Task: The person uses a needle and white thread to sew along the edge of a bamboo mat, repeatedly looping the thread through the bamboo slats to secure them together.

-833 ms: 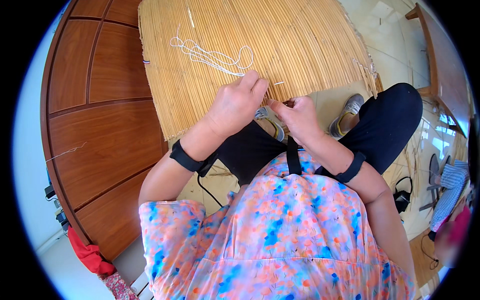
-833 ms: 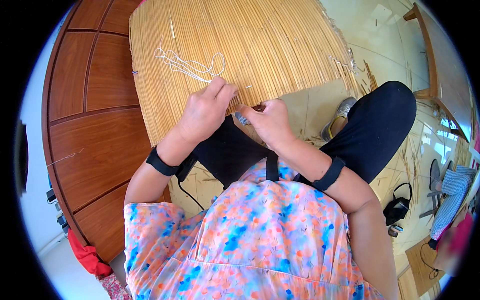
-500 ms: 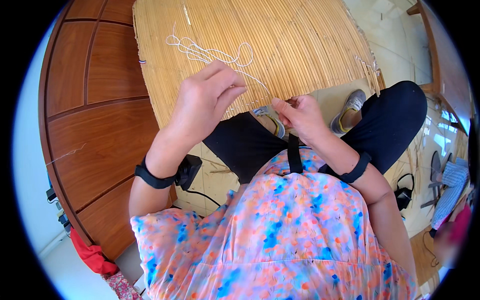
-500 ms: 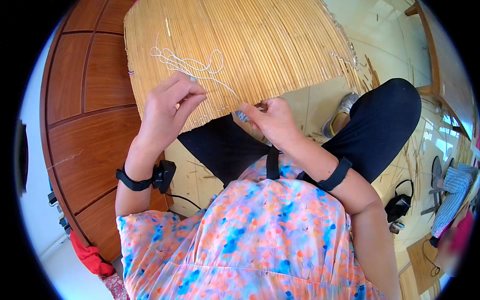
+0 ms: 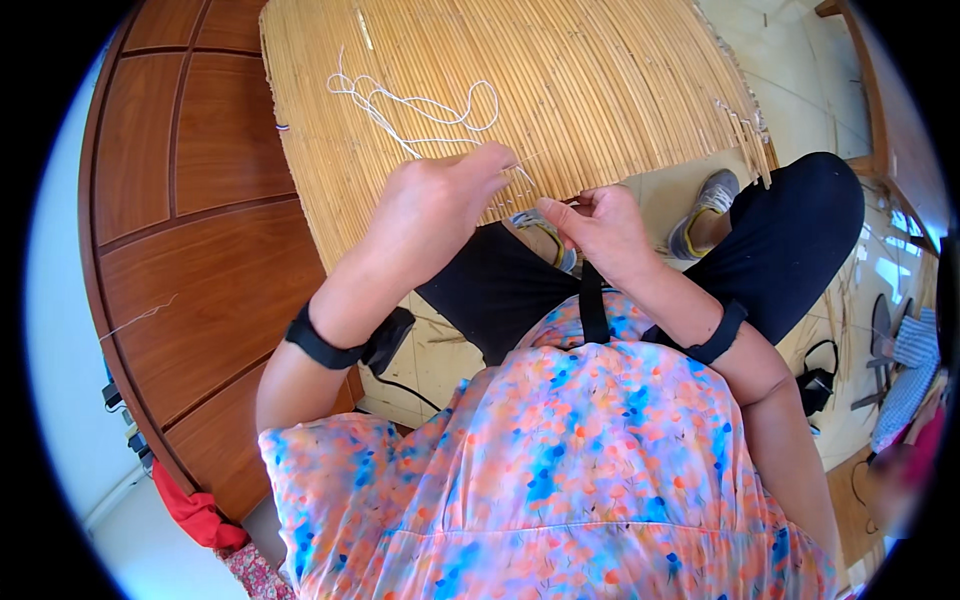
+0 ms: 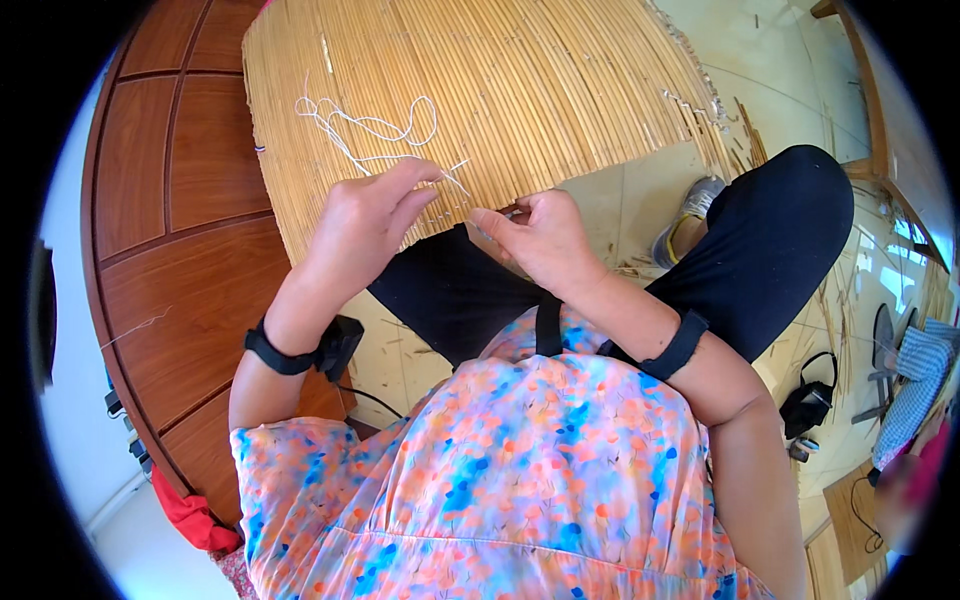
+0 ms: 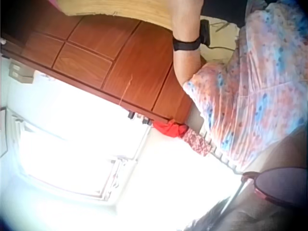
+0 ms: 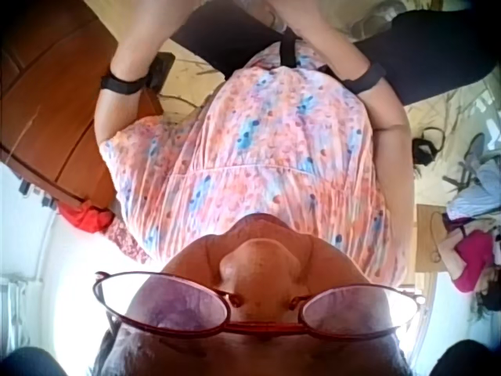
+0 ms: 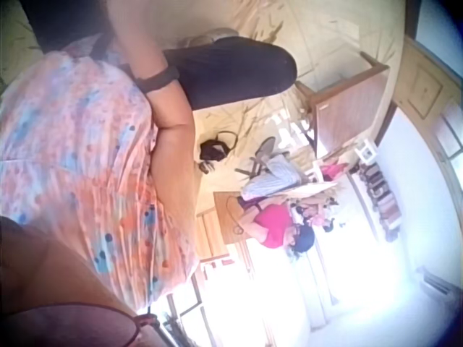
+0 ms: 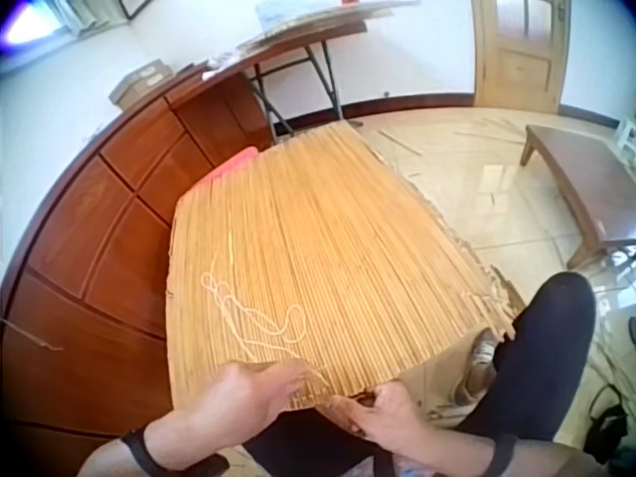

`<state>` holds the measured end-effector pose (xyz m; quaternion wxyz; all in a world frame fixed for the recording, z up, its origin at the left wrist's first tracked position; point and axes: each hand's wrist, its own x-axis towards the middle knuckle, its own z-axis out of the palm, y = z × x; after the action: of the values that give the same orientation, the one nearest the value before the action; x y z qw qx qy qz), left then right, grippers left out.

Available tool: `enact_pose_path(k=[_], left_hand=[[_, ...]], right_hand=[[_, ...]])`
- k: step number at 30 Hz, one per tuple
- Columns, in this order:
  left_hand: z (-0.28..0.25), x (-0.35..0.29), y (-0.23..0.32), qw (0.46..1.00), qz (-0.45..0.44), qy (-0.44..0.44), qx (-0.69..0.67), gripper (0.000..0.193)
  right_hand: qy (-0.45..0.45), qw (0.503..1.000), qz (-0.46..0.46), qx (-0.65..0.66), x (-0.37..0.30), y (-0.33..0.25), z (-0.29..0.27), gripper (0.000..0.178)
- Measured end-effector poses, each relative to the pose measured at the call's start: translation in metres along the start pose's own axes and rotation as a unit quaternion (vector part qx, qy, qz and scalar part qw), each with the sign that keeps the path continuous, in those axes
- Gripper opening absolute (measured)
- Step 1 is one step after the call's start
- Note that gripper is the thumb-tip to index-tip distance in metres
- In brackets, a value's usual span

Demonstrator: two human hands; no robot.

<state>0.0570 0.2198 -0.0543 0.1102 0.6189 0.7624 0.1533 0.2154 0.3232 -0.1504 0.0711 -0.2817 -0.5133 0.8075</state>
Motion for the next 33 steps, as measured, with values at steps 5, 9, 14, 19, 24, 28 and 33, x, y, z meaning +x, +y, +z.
enact_pose_path(k=[5,9,14,19,24,28,33], left_hand=[[0.027,0.000,-0.009,0.999,0.030,-0.008,0.031,0.014],[0.027,-0.003,-0.004,0.999,0.003,-0.030,-0.013,0.010],[0.029,-0.011,-0.007,0.992,0.010,-0.038,-0.116,0.007],[0.010,-0.014,-0.009,0.996,-0.040,0.058,-0.048,0.014],[-0.002,-0.016,-0.003,0.997,0.035,0.070,0.001,0.019],[0.017,-0.018,0.009,0.999,-0.005,0.028,-0.018,0.018],[0.034,-0.012,0.006,0.998,0.007,0.035,0.048,0.011]], right_hand=[[0.005,1.000,-0.020,0.010,0.001,0.004,0.002,0.019],[0.005,0.999,-0.031,0.005,0.003,0.006,-0.001,0.018],[0.001,0.999,-0.037,0.017,0.005,0.016,0.001,0.018],[0.013,1.000,-0.022,-0.011,0.002,0.008,0.000,0.017],[0.022,1.000,-0.010,-0.014,-0.001,0.001,0.002,0.016],[0.028,0.999,-0.026,0.003,0.000,0.004,0.005,0.017],[0.021,0.999,-0.016,0.033,-0.001,0.003,0.007,0.013]])
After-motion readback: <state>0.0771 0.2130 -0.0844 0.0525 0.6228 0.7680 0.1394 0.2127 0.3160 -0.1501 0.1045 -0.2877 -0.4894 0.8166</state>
